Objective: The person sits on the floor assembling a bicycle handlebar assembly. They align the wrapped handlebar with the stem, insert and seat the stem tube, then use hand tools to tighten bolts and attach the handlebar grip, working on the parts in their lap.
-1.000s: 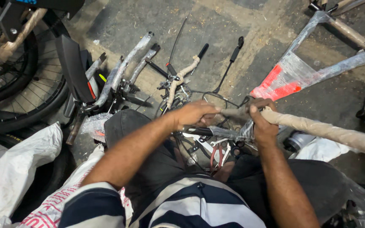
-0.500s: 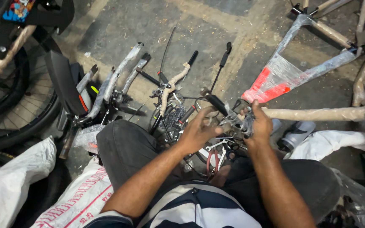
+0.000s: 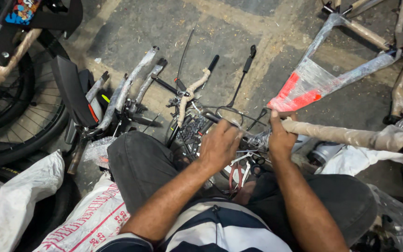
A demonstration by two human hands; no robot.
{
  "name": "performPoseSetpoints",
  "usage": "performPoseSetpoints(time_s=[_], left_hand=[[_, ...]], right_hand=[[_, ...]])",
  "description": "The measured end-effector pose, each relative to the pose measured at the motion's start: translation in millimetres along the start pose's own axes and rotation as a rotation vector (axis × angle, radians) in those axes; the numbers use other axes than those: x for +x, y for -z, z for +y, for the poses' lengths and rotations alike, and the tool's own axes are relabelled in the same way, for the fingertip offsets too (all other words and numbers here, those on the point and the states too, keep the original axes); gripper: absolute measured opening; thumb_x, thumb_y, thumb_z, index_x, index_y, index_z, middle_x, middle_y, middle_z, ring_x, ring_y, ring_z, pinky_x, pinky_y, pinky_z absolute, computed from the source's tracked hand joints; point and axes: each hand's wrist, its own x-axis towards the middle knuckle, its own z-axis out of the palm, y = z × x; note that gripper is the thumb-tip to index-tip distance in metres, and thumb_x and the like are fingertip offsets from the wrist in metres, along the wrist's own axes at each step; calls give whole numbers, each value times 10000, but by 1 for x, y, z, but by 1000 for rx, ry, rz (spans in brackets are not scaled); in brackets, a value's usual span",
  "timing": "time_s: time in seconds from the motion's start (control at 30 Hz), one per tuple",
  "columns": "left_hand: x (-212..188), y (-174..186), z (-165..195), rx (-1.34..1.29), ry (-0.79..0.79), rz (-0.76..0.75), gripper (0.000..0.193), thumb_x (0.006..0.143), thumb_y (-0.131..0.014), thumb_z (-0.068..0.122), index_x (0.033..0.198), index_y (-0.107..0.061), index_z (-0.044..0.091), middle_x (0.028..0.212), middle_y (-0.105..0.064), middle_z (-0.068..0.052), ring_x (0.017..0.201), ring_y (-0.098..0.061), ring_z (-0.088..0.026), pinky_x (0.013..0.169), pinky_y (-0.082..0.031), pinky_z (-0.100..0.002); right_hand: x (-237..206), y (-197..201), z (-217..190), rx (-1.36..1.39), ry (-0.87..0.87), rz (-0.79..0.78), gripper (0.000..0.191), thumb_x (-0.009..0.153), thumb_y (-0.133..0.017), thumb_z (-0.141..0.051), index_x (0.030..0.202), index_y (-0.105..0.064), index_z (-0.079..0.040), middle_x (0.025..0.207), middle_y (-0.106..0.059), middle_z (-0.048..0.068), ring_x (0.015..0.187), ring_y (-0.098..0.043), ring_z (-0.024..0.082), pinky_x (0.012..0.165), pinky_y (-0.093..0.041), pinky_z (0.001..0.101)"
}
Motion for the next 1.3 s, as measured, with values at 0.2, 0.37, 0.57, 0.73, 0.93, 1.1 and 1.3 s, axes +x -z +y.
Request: performPoseSetpoints(time_s=[0.2,0.37,0.57,0.73,0.93,1.1,1.3], left_hand=[[4,-9,-8,-143,18,9,157,1031,-589,183,1043,-587,27,1057,-658,-246,888,-646,-451,736,-510,-540],[-4,-49,-10,-284,276,-37,262,1047,-517,262,994,-566,11,884,-653,-264,868,-633,-485,735,-464,-568],[-32,-61,-18,-481,323,-191,262,1038,-507,247,994,-591,3,850,-645,-238,828,-631,-454,737,-483,-533],[-67,-28,-2,-688,371,-506,244,1035,-513,241,1027,-622,23,893,-648,-177,838,-633,-368,744,-508,-483],[-82,28,-29,-598,418,-378,237,1031,-519,247,1071,-655,57,956,-658,-84,845,-643,-245,755,-538,-411],[-95,103,-91,-842,843,137,331,1112,-490,361,1066,-589,48,710,-482,3,573,-404,-163,511,-307,-382],[-168,246,-124,-103,769,597,607,1143,-406,458,757,-591,28,576,-524,-14,522,-512,-165,546,-385,-369]], right_hand=[[-8,-6,-25,-138,79,-66,167,1013,-725,-139,950,-588,-69,859,-557,-26,806,-485,86,744,-420,276],[-18,-13,-54,-279,256,-193,142,1026,-696,-126,978,-590,-44,900,-609,47,846,-547,145,790,-456,307],[-28,-16,-30,-448,255,-92,174,1018,-705,-171,963,-618,-32,891,-634,120,846,-598,252,800,-474,381],[-8,-21,12,-526,140,-44,235,1019,-713,-215,973,-604,-12,871,-602,137,852,-564,272,811,-444,426],[50,15,18,-438,50,169,297,998,-809,-268,953,-663,-13,875,-654,66,825,-606,189,777,-504,368],[37,12,21,-436,60,2,344,934,-889,-240,1012,-645,-10,917,-635,12,833,-605,164,764,-511,341],[39,-21,46,-466,92,-484,539,960,-905,-132,1296,-529,57,1239,-605,129,1079,-595,169,958,-536,346]])
